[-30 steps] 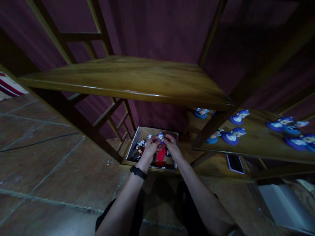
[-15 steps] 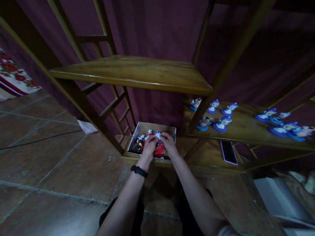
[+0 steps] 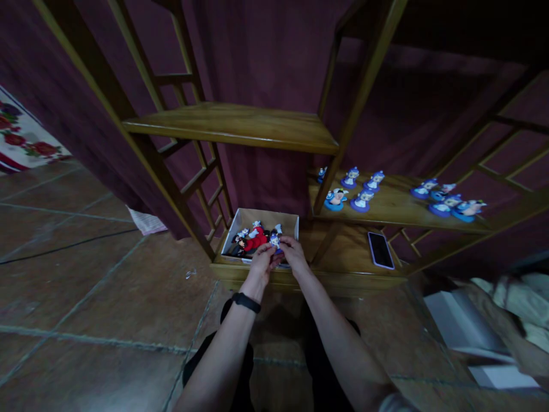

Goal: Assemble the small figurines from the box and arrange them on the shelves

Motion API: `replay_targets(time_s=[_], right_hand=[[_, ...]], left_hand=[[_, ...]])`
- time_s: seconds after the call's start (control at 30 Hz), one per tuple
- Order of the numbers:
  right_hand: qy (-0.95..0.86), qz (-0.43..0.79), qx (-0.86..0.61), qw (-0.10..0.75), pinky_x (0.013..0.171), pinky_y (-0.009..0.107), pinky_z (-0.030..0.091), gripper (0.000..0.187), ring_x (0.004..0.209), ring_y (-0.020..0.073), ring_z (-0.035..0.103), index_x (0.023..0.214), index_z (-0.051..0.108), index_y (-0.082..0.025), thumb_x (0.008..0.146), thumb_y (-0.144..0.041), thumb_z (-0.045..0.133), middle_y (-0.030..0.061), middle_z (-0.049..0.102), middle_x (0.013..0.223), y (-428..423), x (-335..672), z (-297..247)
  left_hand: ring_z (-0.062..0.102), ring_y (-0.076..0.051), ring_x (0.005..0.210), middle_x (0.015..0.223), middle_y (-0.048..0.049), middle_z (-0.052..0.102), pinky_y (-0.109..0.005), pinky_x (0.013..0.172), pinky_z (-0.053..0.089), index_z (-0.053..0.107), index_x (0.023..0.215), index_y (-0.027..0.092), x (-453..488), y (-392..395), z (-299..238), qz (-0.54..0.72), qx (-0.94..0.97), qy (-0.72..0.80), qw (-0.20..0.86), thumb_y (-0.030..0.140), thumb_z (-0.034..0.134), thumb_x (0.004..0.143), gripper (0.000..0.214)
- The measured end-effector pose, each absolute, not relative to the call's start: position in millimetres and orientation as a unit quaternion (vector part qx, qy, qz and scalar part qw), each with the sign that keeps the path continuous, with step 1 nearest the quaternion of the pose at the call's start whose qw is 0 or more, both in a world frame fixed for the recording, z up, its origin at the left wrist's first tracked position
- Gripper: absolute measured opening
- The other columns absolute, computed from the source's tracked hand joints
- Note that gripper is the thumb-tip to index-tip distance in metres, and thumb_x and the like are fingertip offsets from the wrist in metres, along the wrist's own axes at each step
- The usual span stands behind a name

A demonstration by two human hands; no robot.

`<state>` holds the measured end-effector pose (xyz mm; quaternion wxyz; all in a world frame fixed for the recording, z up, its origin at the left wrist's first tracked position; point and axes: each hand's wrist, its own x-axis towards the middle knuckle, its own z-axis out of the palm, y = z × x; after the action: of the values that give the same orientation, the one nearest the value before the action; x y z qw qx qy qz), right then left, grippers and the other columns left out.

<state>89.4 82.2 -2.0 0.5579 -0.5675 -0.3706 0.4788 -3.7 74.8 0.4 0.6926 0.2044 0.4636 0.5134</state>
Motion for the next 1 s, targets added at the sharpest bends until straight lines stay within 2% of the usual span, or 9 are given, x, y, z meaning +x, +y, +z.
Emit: replay_targets(time_s=[0.2, 0.43, 0.67, 0.83, 1.0], right_hand=[[-0.370, 0.509, -0.564, 0.535, 0.056, 0.026, 0.046, 0.021, 0.059, 0.0146, 0.057, 0.078, 0.063, -0.020, 0.060, -0.026, 0.055, -0.0026, 0.062, 0.065, 70, 94, -3], [-0.357, 0.512, -0.546, 0.559, 0.063, 0.028, 0.047, 0.020, 0.067, 0.0158, 0.058, 0.074, 0.064, -0.020, 0.058, -0.030, 0.060, -0.0010, 0.064, 0.072, 64, 103, -9], [-0.369, 0.509, -0.538, 0.561, 0.064, 0.028, 0.046, 0.021, 0.068, 0.0160, 0.058, 0.074, 0.066, -0.020, 0.059, -0.035, 0.063, -0.0006, 0.065, 0.071, 69, 105, 3], [-0.385, 0.483, -0.536, 0.576, 0.067, 0.027, 0.045, 0.022, 0.071, 0.0163, 0.058, 0.076, 0.066, -0.020, 0.062, -0.037, 0.061, -0.0001, 0.065, 0.074, 77, 105, 4], [-0.399, 0.453, -0.559, 0.568, 0.072, 0.028, 0.044, 0.021, 0.072, 0.0156, 0.057, 0.076, 0.064, -0.020, 0.061, -0.035, 0.061, -0.0011, 0.064, 0.074, 89, 103, -2]], left_hand=[[0.061, -0.010, 0.051, 0.058, 0.0019, 0.061, -0.019, 0.049, 0.046, 0.056, 0.074, 0.016, -5, 62, 2, 0.494, 0.214, 0.462, 0.705, 0.012, 0.065, 0.063, 0.015], [0.061, -0.011, 0.054, 0.062, -0.0004, 0.063, -0.020, 0.051, 0.046, 0.060, 0.074, 0.015, -5, 62, -3, 0.476, 0.235, 0.489, 0.693, 0.013, 0.069, 0.059, 0.017], [0.056, -0.008, 0.052, 0.056, 0.0007, 0.059, -0.021, 0.054, 0.047, 0.060, 0.058, 0.012, -2, 69, 6, 0.512, 0.275, 0.491, 0.649, 0.015, 0.074, 0.050, 0.017], [0.057, -0.010, 0.053, 0.061, -0.0005, 0.062, -0.022, 0.053, 0.046, 0.063, 0.065, 0.013, -4, 81, 16, 0.501, 0.309, 0.489, 0.644, 0.017, 0.075, 0.049, 0.020], [0.052, -0.008, 0.046, 0.055, 0.0006, 0.060, -0.019, 0.047, 0.042, 0.063, 0.063, 0.012, -4, 97, 17, 0.491, 0.346, 0.490, 0.632, 0.020, 0.075, 0.050, 0.019]])
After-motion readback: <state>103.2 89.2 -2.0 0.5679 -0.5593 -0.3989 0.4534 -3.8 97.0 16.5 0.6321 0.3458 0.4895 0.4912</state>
